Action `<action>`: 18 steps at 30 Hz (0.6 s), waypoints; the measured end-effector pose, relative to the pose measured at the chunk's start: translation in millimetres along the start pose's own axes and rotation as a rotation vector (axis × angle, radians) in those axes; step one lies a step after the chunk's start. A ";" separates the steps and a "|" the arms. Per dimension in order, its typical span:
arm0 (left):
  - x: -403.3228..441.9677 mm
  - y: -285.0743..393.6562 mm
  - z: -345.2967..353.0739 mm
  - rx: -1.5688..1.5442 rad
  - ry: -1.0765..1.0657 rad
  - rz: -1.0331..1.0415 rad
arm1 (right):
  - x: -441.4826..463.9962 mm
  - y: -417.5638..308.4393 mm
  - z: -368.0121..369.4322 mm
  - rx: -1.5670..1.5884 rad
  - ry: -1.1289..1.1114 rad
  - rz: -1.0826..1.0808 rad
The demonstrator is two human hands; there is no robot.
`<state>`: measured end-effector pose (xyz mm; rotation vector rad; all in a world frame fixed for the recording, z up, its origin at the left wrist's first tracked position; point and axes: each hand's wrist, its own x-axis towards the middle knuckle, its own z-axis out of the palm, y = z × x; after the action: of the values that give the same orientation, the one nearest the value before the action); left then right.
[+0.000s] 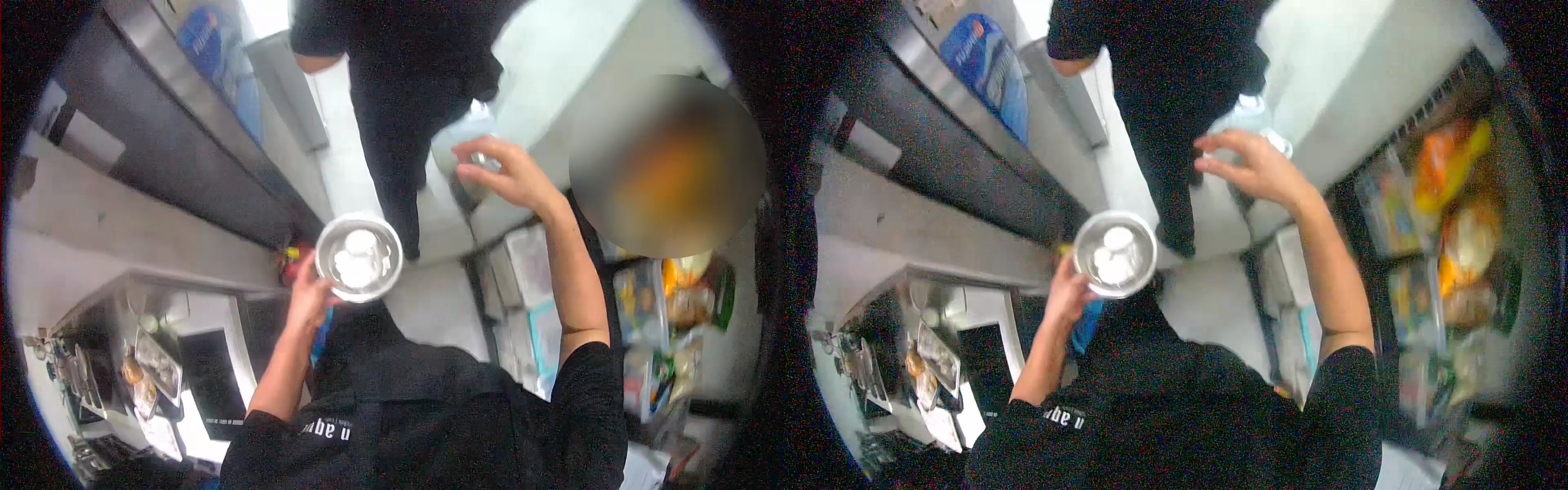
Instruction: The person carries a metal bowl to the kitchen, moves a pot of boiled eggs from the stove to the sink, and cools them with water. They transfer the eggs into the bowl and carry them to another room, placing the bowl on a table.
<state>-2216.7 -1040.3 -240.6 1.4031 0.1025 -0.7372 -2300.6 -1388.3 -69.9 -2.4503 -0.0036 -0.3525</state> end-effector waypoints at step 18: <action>248.9 262.3 94.1 -0.175 -0.014 -0.060 | 224.7 168.9 -27.7 0.225 -0.096 0.497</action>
<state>-1919.7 -1230.8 -117.8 1.2324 0.1939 -0.7689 -2075.7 -1557.2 -95.5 -2.1503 0.4882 -0.0113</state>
